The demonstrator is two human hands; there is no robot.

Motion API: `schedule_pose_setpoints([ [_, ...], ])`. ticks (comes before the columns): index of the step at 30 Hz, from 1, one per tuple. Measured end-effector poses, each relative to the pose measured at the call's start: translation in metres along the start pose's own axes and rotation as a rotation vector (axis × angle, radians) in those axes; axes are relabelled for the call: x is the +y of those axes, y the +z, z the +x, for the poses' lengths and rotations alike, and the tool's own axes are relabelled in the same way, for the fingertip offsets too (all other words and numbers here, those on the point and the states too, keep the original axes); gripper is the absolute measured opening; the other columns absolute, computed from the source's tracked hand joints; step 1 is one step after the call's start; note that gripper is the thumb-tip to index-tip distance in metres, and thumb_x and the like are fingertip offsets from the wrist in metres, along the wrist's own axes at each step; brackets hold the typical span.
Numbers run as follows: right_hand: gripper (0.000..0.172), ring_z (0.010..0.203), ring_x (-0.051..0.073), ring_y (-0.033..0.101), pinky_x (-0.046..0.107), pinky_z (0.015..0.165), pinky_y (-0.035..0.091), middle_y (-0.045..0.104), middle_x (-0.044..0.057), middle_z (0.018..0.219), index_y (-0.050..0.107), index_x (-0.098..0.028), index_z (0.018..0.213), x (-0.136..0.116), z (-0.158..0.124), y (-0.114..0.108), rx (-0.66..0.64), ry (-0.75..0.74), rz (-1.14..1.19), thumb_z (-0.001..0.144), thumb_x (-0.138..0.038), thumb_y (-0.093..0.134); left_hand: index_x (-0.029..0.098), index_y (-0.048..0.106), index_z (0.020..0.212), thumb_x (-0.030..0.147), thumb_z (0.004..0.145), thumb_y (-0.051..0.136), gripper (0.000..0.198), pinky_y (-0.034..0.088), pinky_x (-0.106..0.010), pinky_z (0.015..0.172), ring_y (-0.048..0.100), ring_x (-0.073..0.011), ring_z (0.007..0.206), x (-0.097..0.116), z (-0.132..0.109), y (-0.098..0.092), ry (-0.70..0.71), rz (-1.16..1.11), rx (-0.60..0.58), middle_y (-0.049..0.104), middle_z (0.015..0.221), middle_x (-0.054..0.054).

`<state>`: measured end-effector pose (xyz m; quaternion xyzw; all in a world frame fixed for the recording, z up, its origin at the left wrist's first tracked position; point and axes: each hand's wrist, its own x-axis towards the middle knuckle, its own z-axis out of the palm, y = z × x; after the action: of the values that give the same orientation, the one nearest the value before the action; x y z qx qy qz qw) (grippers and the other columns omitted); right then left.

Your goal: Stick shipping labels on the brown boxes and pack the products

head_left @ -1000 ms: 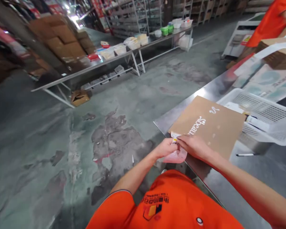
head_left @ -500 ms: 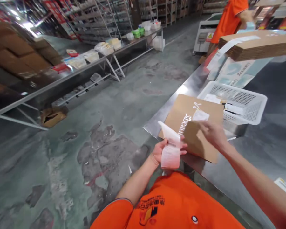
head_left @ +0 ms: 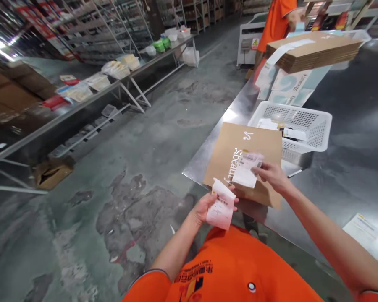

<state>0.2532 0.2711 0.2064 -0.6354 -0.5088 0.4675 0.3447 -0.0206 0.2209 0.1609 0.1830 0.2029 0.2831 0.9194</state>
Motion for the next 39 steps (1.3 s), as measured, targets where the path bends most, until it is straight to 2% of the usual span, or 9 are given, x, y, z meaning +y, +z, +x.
schedule_pose_setpoints([
  [5, 0.027, 0.085, 0.023, 0.066, 0.031, 0.072, 0.049, 0.073, 0.011, 0.099, 0.067, -0.015, 0.101, 0.004, 0.035, 0.008, 0.077, -0.022, -0.478, 0.085, -0.036, 0.061, 0.011, 0.059, 0.136, 0.054, 0.070, 0.080, 0.081, 0.051, -0.048, 0.096, 0.065, -0.0395, 0.118, 0.005, -0.012, -0.015, 0.081, 0.043, 0.104, 0.072, 0.118, -0.021],
  [12, 0.064, 0.105, 0.037, 0.064, 0.044, 0.084, 0.050, 0.065, 0.026, 0.118, 0.043, -0.005, 0.141, -0.006, 0.042, 0.021, 0.272, 0.029, -1.105, 0.093, -0.045, 0.057, 0.013, 0.063, 0.131, 0.058, 0.066, 0.082, 0.082, 0.051, -0.041, 0.093, 0.069, -0.0319, 0.106, 0.028, -0.013, -0.033, 0.269, 0.281, 0.459, 0.076, 0.106, -0.014],
  [17, 0.063, 0.144, 0.038, 0.034, 0.055, 0.118, 0.024, 0.041, 0.022, 0.154, 0.040, -0.007, 0.149, 0.007, 0.061, 0.063, 0.154, -0.274, -1.105, 0.098, -0.044, 0.045, 0.016, 0.077, 0.100, 0.054, 0.069, 0.077, 0.049, 0.046, -0.037, 0.101, 0.063, -0.0294, 0.115, 0.037, 0.010, -0.046, 0.318, 0.691, 0.641, 0.072, 0.121, -0.011],
  [22, 0.068, 0.149, 0.039, 0.023, 0.060, 0.121, 0.015, 0.033, 0.024, 0.159, 0.044, -0.007, 0.148, 0.038, 0.010, 0.099, -0.162, -0.661, -0.982, 0.095, -0.049, 0.047, 0.020, 0.075, 0.087, 0.041, 0.080, 0.070, 0.023, 0.032, -0.035, 0.116, 0.045, -0.0312, 0.140, 0.029, 0.015, -0.030, 0.335, 0.971, 0.668, 0.050, 0.151, -0.009],
  [25, 0.055, 0.147, 0.034, 0.030, 0.057, 0.119, 0.025, 0.045, 0.018, 0.153, 0.053, -0.016, 0.142, 0.060, -0.022, 0.064, -0.079, -0.663, -0.820, 0.095, -0.045, 0.046, 0.022, 0.071, 0.076, 0.038, 0.078, 0.072, 0.016, 0.029, -0.034, 0.117, 0.039, -0.0314, 0.144, 0.016, 0.013, -0.015, 0.331, 1.032, 0.698, 0.056, 0.144, -0.009],
  [28, 0.054, 0.132, 0.037, 0.046, 0.057, 0.108, 0.038, 0.057, 0.023, 0.137, 0.058, -0.010, 0.132, 0.085, -0.034, -0.006, 0.474, -0.169, -0.648, 0.089, -0.042, 0.049, 0.022, 0.070, 0.070, 0.042, 0.078, 0.071, 0.021, 0.040, -0.035, 0.108, 0.058, -0.0305, 0.120, -0.003, 0.015, -0.001, 0.296, 1.084, 0.674, 0.069, 0.112, -0.010],
  [31, 0.050, 0.094, 0.031, 0.062, 0.043, 0.081, 0.052, 0.070, 0.015, 0.098, 0.067, -0.012, 0.103, 0.108, -0.047, -0.070, 0.469, 0.220, -0.331, 0.081, -0.054, 0.051, 0.019, 0.068, 0.066, 0.053, 0.076, 0.072, 0.036, 0.050, -0.035, 0.088, 0.066, -0.0261, 0.089, -0.021, 0.024, 0.017, 0.259, 0.977, 0.659, 0.070, 0.083, -0.008],
  [33, 0.047, 0.078, 0.024, 0.060, 0.034, 0.067, 0.049, 0.068, 0.007, 0.080, 0.066, -0.016, 0.089, 0.116, -0.059, -0.104, 0.444, 0.253, -0.124, 0.077, -0.060, 0.054, 0.017, 0.069, 0.071, 0.062, 0.072, 0.073, 0.045, 0.053, -0.035, 0.078, 0.067, -0.0249, 0.079, -0.024, 0.034, 0.032, 0.275, 0.748, 0.649, 0.070, 0.073, -0.007],
  [39, 0.032, 0.070, 0.018, 0.049, 0.031, 0.061, 0.038, 0.060, 0.007, 0.071, 0.057, -0.017, 0.075, 0.104, -0.048, -0.218, 0.869, 0.164, -0.143, 0.086, -0.047, 0.051, 0.015, 0.070, 0.085, 0.059, 0.054, 0.087, 0.057, 0.056, -0.037, 0.083, 0.073, -0.0285, 0.091, -0.017, 0.072, 0.080, 0.504, 0.368, 0.687, 0.076, 0.078, -0.007],
])
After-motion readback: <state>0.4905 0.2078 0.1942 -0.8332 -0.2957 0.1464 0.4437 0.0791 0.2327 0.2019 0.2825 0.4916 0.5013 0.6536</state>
